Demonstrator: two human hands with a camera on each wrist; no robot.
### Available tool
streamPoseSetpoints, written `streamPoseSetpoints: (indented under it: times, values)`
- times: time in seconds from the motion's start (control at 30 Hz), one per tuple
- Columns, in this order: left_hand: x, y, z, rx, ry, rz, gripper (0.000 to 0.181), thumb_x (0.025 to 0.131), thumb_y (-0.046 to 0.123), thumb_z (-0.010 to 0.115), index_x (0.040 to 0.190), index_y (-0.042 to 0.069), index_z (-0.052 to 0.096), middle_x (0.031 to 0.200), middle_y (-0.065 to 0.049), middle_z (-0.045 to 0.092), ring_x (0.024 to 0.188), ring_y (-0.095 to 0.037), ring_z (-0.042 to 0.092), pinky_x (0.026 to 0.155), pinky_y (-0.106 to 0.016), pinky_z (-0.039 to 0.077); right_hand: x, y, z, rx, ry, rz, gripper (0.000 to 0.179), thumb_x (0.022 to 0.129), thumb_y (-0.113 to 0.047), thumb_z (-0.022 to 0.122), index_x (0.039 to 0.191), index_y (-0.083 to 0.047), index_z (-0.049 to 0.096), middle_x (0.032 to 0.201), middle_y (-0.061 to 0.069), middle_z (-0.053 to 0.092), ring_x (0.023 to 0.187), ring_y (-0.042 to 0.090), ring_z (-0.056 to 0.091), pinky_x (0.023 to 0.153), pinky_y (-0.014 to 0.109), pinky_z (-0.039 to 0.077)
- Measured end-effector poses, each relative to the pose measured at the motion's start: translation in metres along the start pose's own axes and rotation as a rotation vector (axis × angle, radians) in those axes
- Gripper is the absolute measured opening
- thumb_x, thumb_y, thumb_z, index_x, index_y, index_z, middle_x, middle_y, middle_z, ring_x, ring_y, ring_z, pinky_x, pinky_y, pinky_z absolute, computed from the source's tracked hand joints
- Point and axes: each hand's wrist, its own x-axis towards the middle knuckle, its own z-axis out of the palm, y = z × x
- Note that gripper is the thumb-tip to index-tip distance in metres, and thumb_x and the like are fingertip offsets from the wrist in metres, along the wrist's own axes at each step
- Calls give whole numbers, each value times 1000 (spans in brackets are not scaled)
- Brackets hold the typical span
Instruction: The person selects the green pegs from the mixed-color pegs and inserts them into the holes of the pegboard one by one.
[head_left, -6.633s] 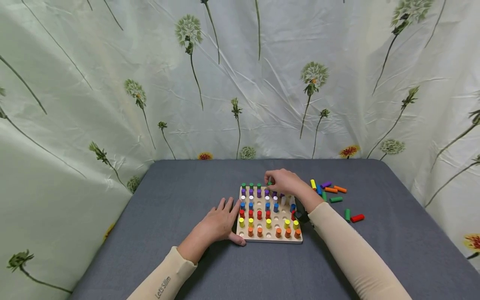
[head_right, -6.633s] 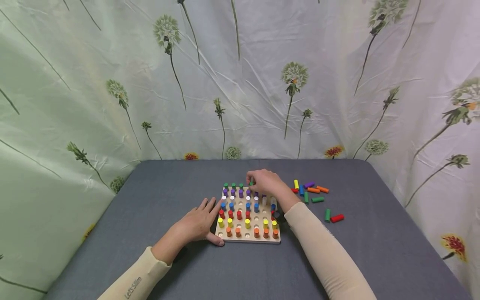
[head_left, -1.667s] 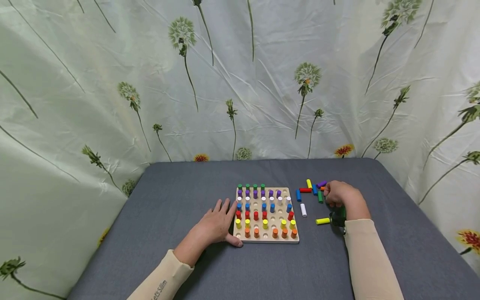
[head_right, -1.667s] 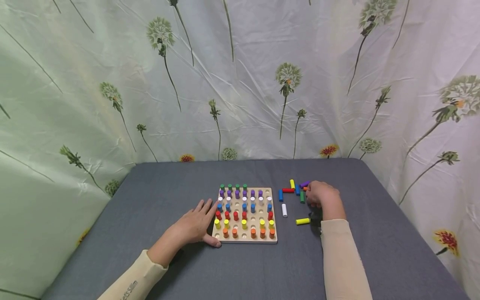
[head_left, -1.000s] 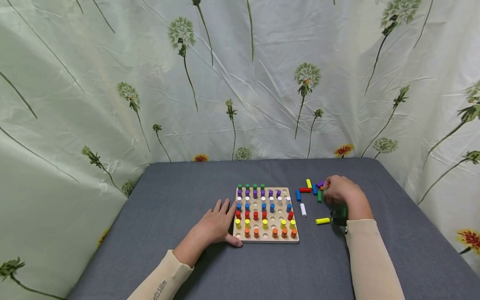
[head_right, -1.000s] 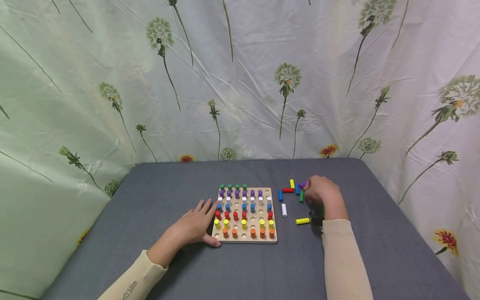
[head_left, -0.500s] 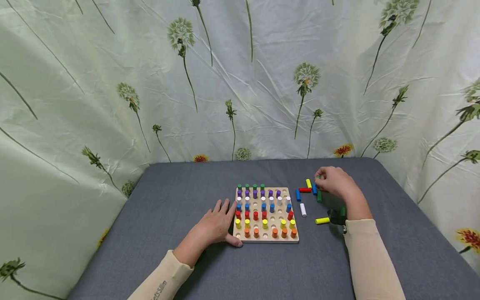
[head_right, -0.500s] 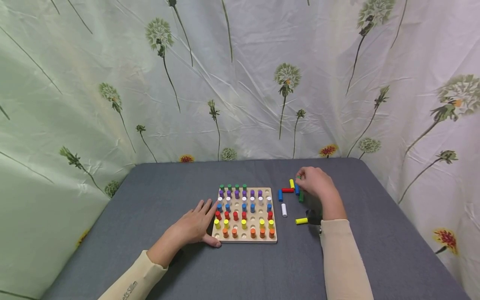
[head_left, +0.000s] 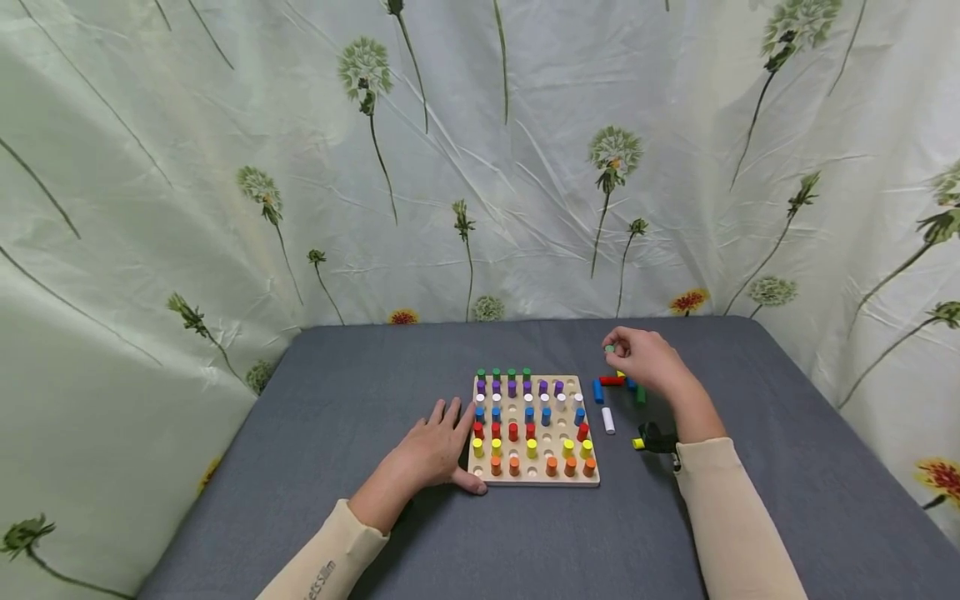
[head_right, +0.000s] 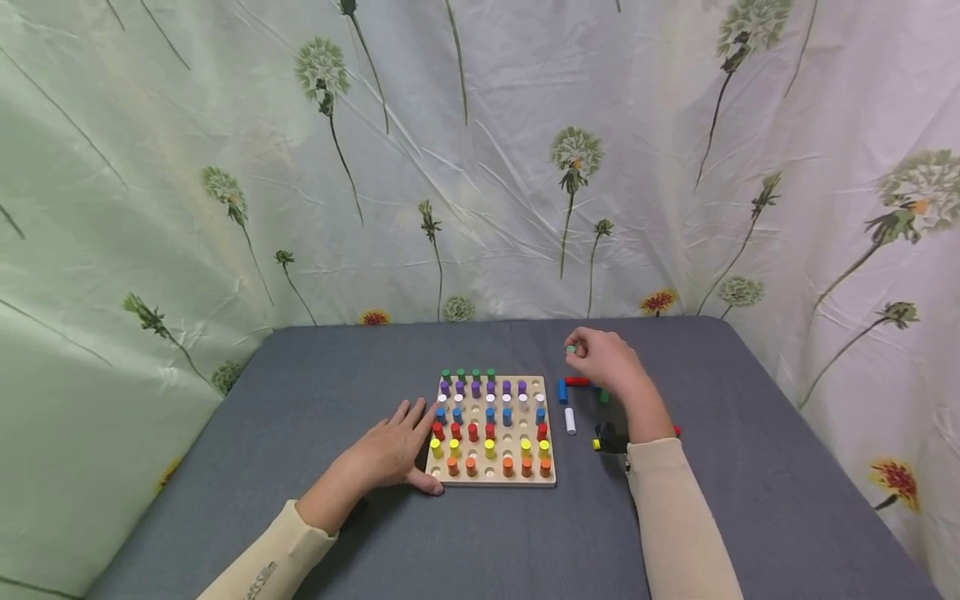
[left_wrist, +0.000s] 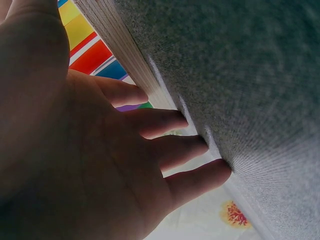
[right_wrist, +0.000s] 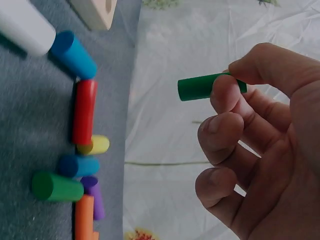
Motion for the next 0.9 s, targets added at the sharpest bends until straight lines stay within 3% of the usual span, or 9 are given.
streamPoseSetpoints:
  times: [0.37,0.9]
  values:
    - [0,0,2,-14,-5,-10,131,75,82,77,172,15,19,177,-19,24,164,-42,24,124,-61,38,0,-16,4,52,-6,-64,25,102,-17,62,121,-2,69,89,5,65,68,17,52,64,32,43]
    - [1,-1,0,-13,-3,-10,132,74,82,77,172,17,18,177,-18,24,164,-41,25,124,-61,37,21,-33,35,74,-65,-146,27,103,-17,59,123,-2,71,87,4,64,65,16,48,65,32,42]
